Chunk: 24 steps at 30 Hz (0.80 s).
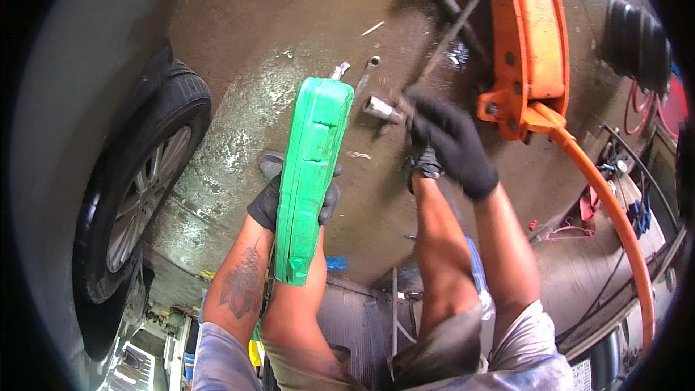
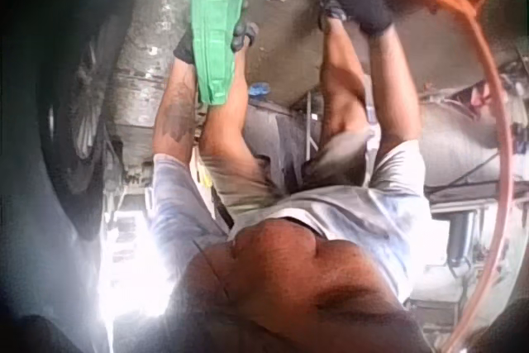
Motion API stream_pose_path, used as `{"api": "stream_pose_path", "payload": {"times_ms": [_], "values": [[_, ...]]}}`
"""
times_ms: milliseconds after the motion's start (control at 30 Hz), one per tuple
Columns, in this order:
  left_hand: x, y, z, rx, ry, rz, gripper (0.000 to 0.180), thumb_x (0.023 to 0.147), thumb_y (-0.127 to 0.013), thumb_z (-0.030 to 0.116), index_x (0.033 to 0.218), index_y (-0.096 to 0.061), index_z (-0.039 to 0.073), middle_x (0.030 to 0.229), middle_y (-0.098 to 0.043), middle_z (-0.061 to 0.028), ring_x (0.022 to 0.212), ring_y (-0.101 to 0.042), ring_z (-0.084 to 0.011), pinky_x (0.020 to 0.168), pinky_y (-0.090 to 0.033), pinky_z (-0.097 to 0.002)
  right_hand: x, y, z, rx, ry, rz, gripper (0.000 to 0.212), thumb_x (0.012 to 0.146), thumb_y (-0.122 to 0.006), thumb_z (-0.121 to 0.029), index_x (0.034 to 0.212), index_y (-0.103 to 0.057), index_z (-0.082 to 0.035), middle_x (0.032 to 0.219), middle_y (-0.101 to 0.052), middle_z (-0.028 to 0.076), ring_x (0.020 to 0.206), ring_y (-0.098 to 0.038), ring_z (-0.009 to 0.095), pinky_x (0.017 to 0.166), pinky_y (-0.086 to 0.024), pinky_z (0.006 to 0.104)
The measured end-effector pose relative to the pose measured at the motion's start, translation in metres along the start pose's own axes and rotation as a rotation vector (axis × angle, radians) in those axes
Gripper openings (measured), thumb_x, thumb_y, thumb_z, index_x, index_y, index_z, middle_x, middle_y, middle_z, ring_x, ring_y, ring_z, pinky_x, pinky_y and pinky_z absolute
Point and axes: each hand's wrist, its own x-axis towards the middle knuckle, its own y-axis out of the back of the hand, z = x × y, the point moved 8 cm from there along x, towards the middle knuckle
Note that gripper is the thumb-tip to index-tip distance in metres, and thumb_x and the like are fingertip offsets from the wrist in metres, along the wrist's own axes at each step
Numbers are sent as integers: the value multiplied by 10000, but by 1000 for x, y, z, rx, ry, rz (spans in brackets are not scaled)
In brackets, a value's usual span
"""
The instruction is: The person puts on black gloves and picks up a green socket set case and a wrench from a cluttered workbench. They walk to a silver car with its hood open, place the case on the floor, and then pick up the wrench and case again to work near the front wheel.
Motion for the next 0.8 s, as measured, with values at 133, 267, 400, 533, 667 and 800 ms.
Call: {"api": "stream_pose_path", "payload": {"times_ms": [133, 267, 400, 533, 667, 800], "values": [[-6, -38, -25, 14, 49, -100, 569, 870, -632, 447, 1268, -524, 56, 864, -627, -146, 665, -634, -281, 595, -546, -396, -105, -12, -62, 69, -105, 113, 265, 938, -590, -90, 1185, -608, 6, 842, -601, 1, 720, -520, 54, 634, -447, 229], [-7, -69, -37, 49, 138, -94, 628, 792, -719, 458, 1258, -540, 78, 911, -668, -152, 710, -657, -281, 631, -556, -384, -128, -5, -110, -130, 125, 199, 208, 913, -600, -60, 1099, -638, 26, 791, -618, 70, 658, -549, 107, 602, -453, 267], [-4, -92, -34, 44, 157, -119, 697, 764, -735, 487, 1288, -525, 78, 906, -666, -146, 711, -655, -283, 645, -553, -389, -138, 9, -137, -136, 110, 273, 193, 893, -604, -37, 1072, -649, 20, 766, -611, 103, 640, -565, 138, 595, -454, 280], [4, -105, -22, 116, 87, -119, 743, 745, -747, 508, 1296, -520, 64, 892, -663, -137, 716, -652, -281, 649, -545, -392, -141, 26, -129, -159, 165, 328, 199, 876, -617, -31, 1068, -652, 9, 767, -616, 120, 635, -576, 159, 591, -458, 293], [11, -94, -17, 179, 36, -103, 761, 732, -753, 516, 1286, -527, 46, 873, -656, -129, 724, -636, -272, 642, -534, -383, -135, 30, -145, -379, 247, 305, 180, 873, -627, -34, 1046, -657, 4, 757, -608, 112, 632, -570, 156, 586, -455, 297], [6, -99, -19, 204, 58, -86, 732, 729, -756, 518, 1251, -548, 49, 858, -645, -135, 734, -627, -269, 631, -535, -365, -132, 28, -155, -512, 305, 247, 168, 863, -633, -38, 1026, -665, -11, 742, -598, 122, 602, -580, 209, 571, -459, 309]]}}
